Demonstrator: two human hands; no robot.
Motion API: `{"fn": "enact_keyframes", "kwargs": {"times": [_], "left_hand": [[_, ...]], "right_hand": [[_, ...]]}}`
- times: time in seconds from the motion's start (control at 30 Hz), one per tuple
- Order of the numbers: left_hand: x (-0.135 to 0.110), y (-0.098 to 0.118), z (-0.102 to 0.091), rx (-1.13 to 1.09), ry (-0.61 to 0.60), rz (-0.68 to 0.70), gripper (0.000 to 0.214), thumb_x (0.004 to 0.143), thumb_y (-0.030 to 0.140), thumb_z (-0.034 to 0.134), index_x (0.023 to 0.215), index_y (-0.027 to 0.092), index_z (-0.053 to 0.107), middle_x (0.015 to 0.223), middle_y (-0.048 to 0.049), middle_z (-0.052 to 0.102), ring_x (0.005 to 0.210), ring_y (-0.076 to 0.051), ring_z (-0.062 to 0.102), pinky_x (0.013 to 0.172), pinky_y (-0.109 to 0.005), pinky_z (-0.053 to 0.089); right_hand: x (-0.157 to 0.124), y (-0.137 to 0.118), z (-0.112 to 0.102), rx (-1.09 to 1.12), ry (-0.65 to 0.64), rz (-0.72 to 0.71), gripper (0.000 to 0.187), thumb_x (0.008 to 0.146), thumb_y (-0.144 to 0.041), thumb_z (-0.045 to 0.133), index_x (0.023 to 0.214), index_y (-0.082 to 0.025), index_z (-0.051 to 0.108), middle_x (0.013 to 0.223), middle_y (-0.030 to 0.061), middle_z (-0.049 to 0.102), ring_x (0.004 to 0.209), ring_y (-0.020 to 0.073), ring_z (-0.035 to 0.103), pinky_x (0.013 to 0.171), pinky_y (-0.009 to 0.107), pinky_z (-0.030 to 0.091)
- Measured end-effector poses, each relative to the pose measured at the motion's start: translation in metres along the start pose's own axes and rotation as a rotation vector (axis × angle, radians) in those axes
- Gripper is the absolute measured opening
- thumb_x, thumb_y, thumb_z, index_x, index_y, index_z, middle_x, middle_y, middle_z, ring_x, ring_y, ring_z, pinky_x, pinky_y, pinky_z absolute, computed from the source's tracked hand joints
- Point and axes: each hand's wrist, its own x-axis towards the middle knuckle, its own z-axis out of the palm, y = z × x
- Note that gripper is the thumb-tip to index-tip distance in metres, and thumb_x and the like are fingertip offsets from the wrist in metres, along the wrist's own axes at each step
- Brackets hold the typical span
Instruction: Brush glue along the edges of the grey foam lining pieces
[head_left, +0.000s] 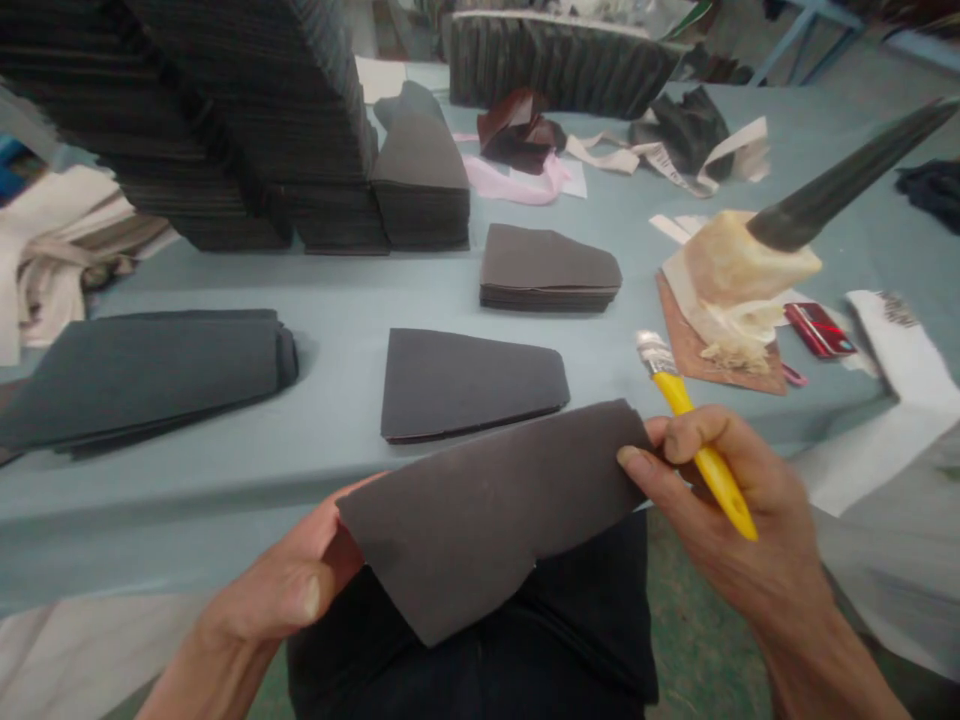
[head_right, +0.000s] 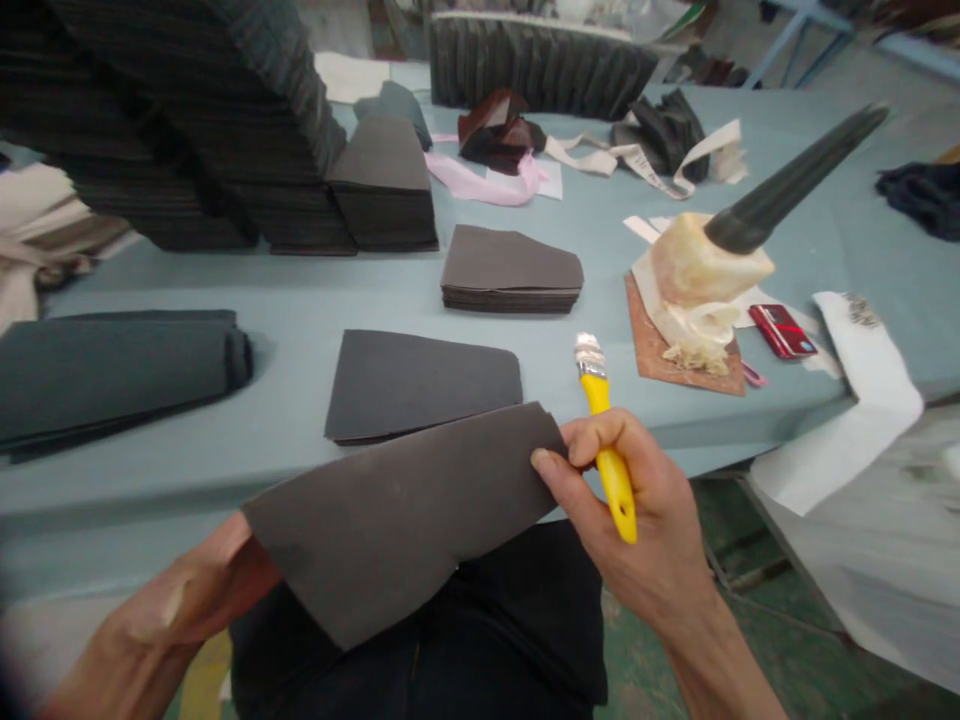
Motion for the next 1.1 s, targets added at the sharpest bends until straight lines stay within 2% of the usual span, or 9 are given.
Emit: {"fn": "enact_keyframes", "kwargs": {"times": [0.1, 0.23, 0.3, 0.4, 0.57, 0.73, 0.9, 1.03, 1.1], "left_hand": [[0.001, -0.012, 0.015, -0.129, -0.094, -0.045, 0.084, 0.062, 0.078, 0.092, 0.127, 0.025, 0.078, 0.113, -0.0147, 0.082, 0.113, -0.038, 0.077, 0.099, -0.046, 0.064], [-0.003, -0.006, 0.036, -0.18, 0.07, -0.1, 0.068, 0.07, 0.061, 0.096, 0.125, 0.024, 0.079, 0.11, -0.0127, 0.083, 0.106, -0.033, 0.079, 0.093, -0.037, 0.064], [-0.008, -0.004, 0.046, -0.226, 0.2, -0.136, 0.068, 0.068, 0.058, 0.097, 0.124, 0.024, 0.08, 0.11, -0.0124, 0.084, 0.105, -0.032, 0.08, 0.092, -0.036, 0.064], [-0.018, -0.008, 0.056, -0.271, 0.355, -0.175, 0.073, 0.067, 0.056, 0.099, 0.128, 0.023, 0.078, 0.117, -0.0133, 0.083, 0.114, -0.034, 0.078, 0.1, -0.039, 0.064], [-0.024, -0.016, 0.061, -0.298, 0.413, -0.228, 0.076, 0.067, 0.057, 0.098, 0.131, 0.022, 0.076, 0.116, -0.016, 0.083, 0.116, -0.038, 0.078, 0.099, -0.044, 0.067], [-0.024, -0.015, 0.066, -0.28, 0.552, -0.235, 0.085, 0.055, 0.058, 0.103, 0.126, 0.02, 0.078, 0.111, -0.0157, 0.084, 0.111, -0.041, 0.079, 0.091, -0.045, 0.07], [-0.028, -0.014, 0.072, -0.213, 0.616, -0.265, 0.084, 0.058, 0.059, 0.101, 0.129, 0.022, 0.077, 0.119, -0.0132, 0.083, 0.114, -0.039, 0.078, 0.092, -0.041, 0.07], [-0.029, -0.016, 0.072, -0.168, 0.618, -0.3, 0.086, 0.05, 0.065, 0.102, 0.12, 0.02, 0.08, 0.116, -0.014, 0.084, 0.113, -0.041, 0.079, 0.091, -0.041, 0.07], [-0.029, -0.018, 0.071, -0.145, 0.642, -0.283, 0.082, 0.053, 0.066, 0.101, 0.117, 0.02, 0.08, 0.117, -0.0136, 0.084, 0.115, -0.039, 0.078, 0.093, -0.039, 0.07]], "right_hand": [[-0.005, 0.005, 0.005, 0.019, 0.007, 0.086, 0.026, 0.092, -0.03, 0.08, 0.086, -0.026, 0.056, 0.088, -0.0015, 0.071, 0.078, 0.0129, 0.072, 0.071, 0.022, 0.056], [-0.011, 0.007, 0.01, 0.052, 0.024, 0.16, 0.028, 0.091, -0.033, 0.082, 0.086, -0.026, 0.056, 0.089, -0.0012, 0.07, 0.075, 0.0125, 0.069, 0.068, 0.023, 0.055], [-0.014, 0.008, 0.013, 0.056, 0.039, 0.191, 0.029, 0.09, -0.035, 0.083, 0.087, -0.026, 0.056, 0.089, -0.0005, 0.07, 0.074, 0.0134, 0.068, 0.067, 0.025, 0.054], [-0.02, 0.009, 0.016, 0.051, 0.051, 0.218, 0.03, 0.09, -0.036, 0.084, 0.087, -0.026, 0.056, 0.09, 0.0, 0.069, 0.077, 0.0148, 0.068, 0.068, 0.027, 0.055], [-0.028, 0.007, 0.022, 0.035, 0.064, 0.221, 0.029, 0.092, -0.035, 0.082, 0.086, -0.026, 0.055, 0.087, -0.0003, 0.068, 0.078, 0.0151, 0.069, 0.07, 0.027, 0.056], [-0.028, 0.001, 0.028, -0.006, 0.042, 0.163, 0.023, 0.095, -0.028, 0.077, 0.087, -0.025, 0.055, 0.086, -0.0028, 0.068, 0.074, 0.0108, 0.069, 0.069, 0.021, 0.055], [-0.029, 0.001, 0.029, -0.024, 0.026, 0.126, 0.023, 0.095, -0.023, 0.076, 0.087, -0.026, 0.055, 0.085, -0.0052, 0.067, 0.076, 0.0071, 0.069, 0.073, 0.015, 0.054], [-0.032, 0.001, 0.028, -0.049, 0.022, 0.11, 0.023, 0.095, -0.021, 0.074, 0.088, -0.026, 0.054, 0.086, -0.0054, 0.067, 0.076, 0.0068, 0.07, 0.072, 0.013, 0.054], [-0.034, 0.003, 0.028, -0.059, 0.02, 0.091, 0.023, 0.095, -0.019, 0.073, 0.088, -0.026, 0.053, 0.084, -0.006, 0.067, 0.076, 0.0067, 0.07, 0.072, 0.013, 0.055]]}}
